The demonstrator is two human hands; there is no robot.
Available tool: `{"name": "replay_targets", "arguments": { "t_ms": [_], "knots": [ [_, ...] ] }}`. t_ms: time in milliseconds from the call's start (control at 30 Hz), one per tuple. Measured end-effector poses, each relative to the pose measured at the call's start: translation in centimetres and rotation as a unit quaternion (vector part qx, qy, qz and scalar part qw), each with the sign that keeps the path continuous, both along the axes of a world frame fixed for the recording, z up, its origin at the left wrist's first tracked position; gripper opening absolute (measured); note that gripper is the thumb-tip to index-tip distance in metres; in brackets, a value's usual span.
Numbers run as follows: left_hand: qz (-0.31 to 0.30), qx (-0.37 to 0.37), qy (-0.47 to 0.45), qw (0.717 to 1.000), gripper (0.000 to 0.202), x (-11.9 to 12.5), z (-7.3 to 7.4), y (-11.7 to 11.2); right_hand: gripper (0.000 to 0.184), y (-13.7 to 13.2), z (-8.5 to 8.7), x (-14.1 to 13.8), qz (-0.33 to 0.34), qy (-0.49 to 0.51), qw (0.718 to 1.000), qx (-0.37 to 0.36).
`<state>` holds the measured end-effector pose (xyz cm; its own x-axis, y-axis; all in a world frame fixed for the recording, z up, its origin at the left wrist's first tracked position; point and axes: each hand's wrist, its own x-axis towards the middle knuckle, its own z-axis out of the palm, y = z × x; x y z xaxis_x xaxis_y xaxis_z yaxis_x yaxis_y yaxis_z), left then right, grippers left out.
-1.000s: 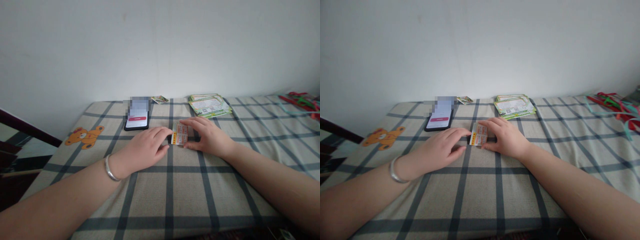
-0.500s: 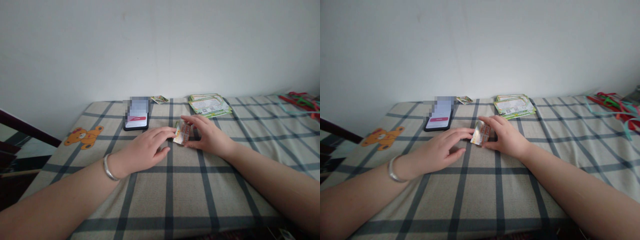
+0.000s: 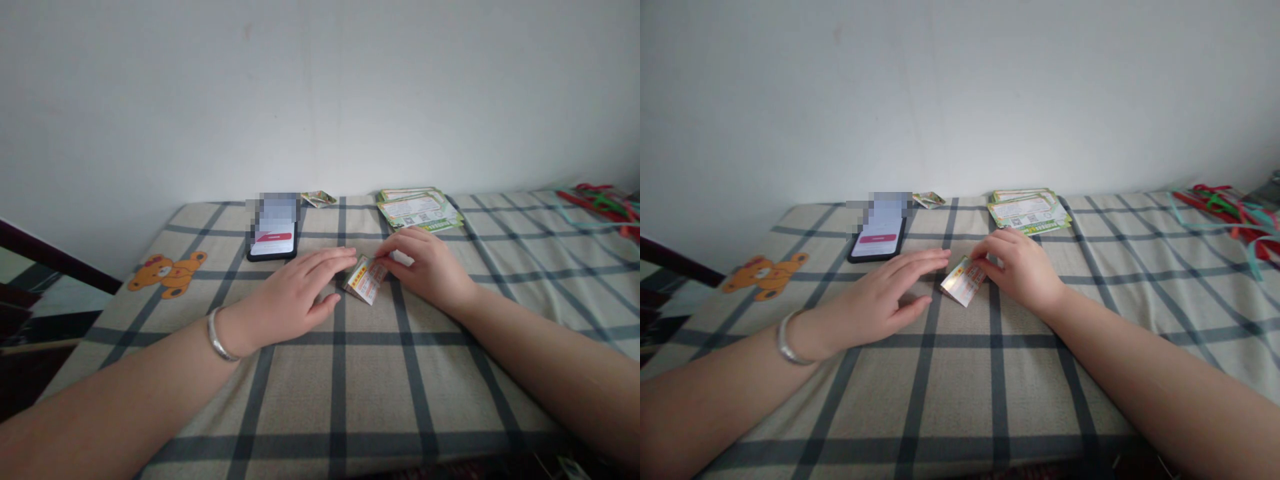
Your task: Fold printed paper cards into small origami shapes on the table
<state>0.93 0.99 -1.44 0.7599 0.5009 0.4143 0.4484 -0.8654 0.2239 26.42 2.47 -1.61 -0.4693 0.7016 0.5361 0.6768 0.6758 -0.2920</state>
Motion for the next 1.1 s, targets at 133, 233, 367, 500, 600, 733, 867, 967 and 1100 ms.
{"name": "replay_targets", "arguments": {
  "t_ms": [133, 233, 367, 500, 600, 733, 867, 967, 1100],
  "knots": [
    [0.024, 0.005, -0.011, 1.0, 0.047, 0.0, 0.0, 0.1, 0.006, -0.2, 0.2, 0.0, 0.001, 0.048, 0.998, -0.03],
    [0.027, 0.016, -0.014, 0.999, 0.04, 0.0, 0.0, 0.2, 0.004, -0.4, 0.3, 0.0, 0.002, 0.079, 0.996, -0.028],
    [0.053, 0.065, -0.016, 0.996, 0.027, -0.1, -0.1, 0.5, 0.005, -0.5, 0.2, 0.0, 0.023, 0.087, 0.995, -0.039],
    [0.066, 0.083, -0.018, 0.994, 0.023, -0.2, -0.2, 0.6, 0.01, -0.4, 0.2, 0.1, 0.049, 0.088, 0.995, -0.027],
    [0.064, 0.09, -0.011, 0.994, 0.02, -0.1, -0.2, 0.7, 0.01, -0.4, 0.3, 0.3, 0.083, 0.046, 0.996, 0.006],
    [0.056, 0.082, 0.02, 0.995, 0.02, -0.1, -0.3, 0.7, 0.015, -0.4, 0.5, 0.7, 0.1, -0.031, 0.994, 0.028],
    [0.044, 0.098, 0.026, 0.994, 0.019, -0.2, -0.5, 0.8, 0.031, -0.3, 0.4, 1.1, 0.142, -0.085, 0.985, 0.041],
    [0.035, 0.107, 0.034, 0.993, 0.019, -0.3, -0.6, 0.9, 0.03, 0.0, 0.3, 1.4, 0.165, -0.093, 0.982, 0.014],
    [0.014, 0.116, 0.055, 0.992, 0.021, -0.4, -0.6, 0.8, 0.025, 0.1, 0.6, 1.4, 0.2, -0.097, 0.975, 0.0]
  ]
}}
